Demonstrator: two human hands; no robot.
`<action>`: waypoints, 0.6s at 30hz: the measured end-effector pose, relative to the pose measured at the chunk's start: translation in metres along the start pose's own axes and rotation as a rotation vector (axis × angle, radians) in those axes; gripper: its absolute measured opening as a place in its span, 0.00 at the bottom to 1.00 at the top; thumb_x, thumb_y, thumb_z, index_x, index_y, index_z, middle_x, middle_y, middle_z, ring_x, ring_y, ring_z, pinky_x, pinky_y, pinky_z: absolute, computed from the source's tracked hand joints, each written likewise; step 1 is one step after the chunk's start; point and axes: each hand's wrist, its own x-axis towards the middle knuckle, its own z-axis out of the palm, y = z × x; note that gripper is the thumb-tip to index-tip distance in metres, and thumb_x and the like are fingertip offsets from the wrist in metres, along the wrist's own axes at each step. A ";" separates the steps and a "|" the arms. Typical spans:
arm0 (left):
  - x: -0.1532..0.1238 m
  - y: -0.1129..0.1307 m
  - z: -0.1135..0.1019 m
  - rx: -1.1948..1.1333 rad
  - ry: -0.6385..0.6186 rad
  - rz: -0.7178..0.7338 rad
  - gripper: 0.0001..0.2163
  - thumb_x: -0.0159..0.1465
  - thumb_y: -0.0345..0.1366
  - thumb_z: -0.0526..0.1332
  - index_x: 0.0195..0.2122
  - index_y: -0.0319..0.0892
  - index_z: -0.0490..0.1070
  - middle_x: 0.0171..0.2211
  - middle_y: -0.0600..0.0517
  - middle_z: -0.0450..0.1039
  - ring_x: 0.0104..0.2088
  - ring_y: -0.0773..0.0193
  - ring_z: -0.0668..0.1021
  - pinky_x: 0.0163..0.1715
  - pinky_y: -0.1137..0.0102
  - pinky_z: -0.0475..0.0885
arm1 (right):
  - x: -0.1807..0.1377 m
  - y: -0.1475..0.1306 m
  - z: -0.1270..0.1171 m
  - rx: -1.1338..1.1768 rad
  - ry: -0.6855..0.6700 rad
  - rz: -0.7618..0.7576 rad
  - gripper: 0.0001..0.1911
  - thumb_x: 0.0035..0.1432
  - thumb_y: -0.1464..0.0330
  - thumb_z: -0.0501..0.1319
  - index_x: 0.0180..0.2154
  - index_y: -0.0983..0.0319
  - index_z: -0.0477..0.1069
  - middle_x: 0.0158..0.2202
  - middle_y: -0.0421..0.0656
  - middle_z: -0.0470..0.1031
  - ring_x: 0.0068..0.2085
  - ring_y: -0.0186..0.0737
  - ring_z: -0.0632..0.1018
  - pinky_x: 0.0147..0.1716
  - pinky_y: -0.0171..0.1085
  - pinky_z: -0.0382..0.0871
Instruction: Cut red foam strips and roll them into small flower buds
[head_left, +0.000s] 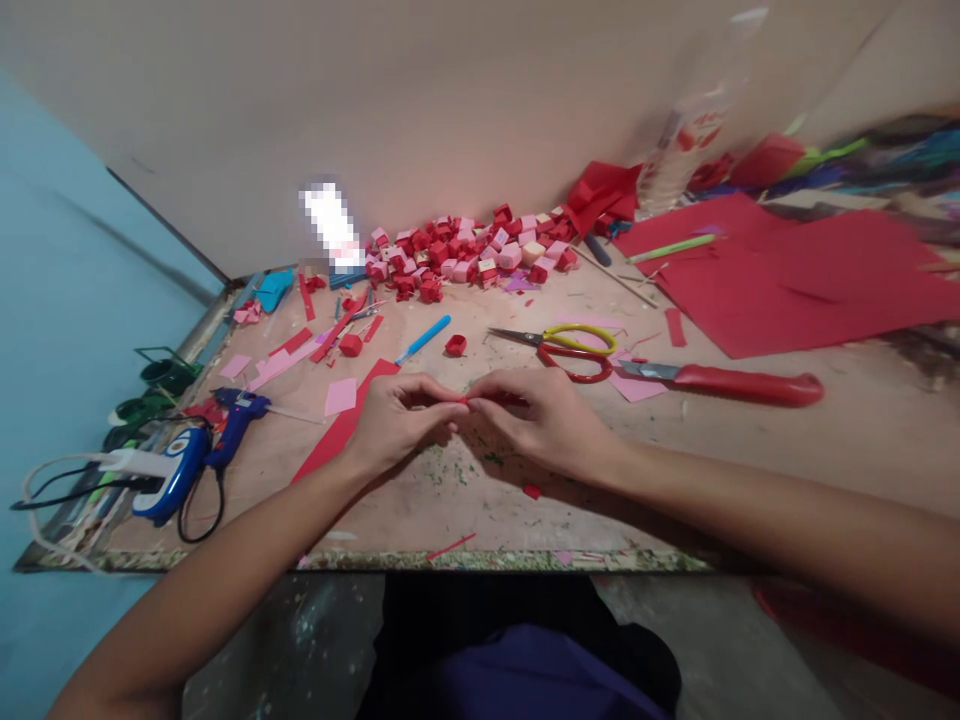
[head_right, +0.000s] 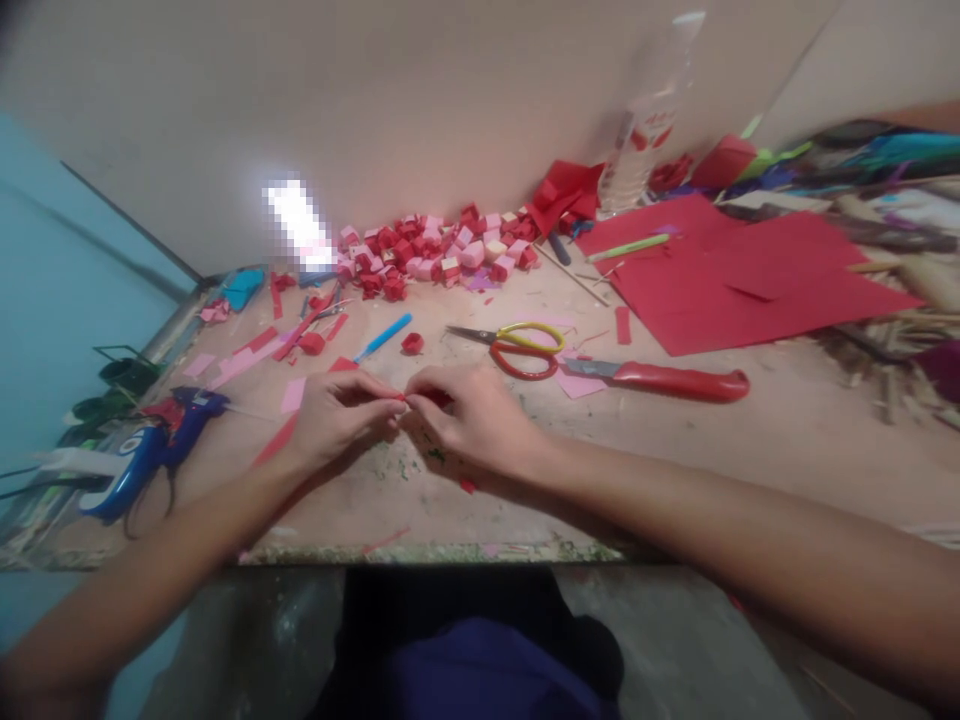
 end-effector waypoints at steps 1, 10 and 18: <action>0.000 0.001 0.000 -0.015 -0.003 -0.019 0.11 0.54 0.40 0.81 0.30 0.41 0.83 0.24 0.50 0.82 0.21 0.64 0.81 0.22 0.70 0.79 | -0.001 0.001 0.001 -0.015 -0.007 -0.019 0.10 0.69 0.67 0.61 0.39 0.60 0.82 0.35 0.46 0.86 0.34 0.43 0.82 0.35 0.40 0.70; -0.004 0.001 -0.002 -0.034 -0.063 -0.001 0.14 0.53 0.43 0.81 0.30 0.41 0.82 0.28 0.50 0.82 0.24 0.65 0.80 0.24 0.69 0.79 | -0.006 0.001 0.002 -0.165 0.028 -0.245 0.12 0.70 0.66 0.57 0.39 0.61 0.80 0.30 0.46 0.82 0.29 0.41 0.79 0.30 0.37 0.64; -0.002 -0.003 -0.008 0.115 -0.115 0.179 0.11 0.58 0.39 0.80 0.30 0.41 0.81 0.33 0.48 0.84 0.34 0.63 0.84 0.34 0.70 0.81 | -0.003 0.003 0.000 -0.143 0.001 -0.191 0.11 0.69 0.66 0.59 0.41 0.60 0.81 0.32 0.45 0.84 0.31 0.41 0.81 0.33 0.38 0.67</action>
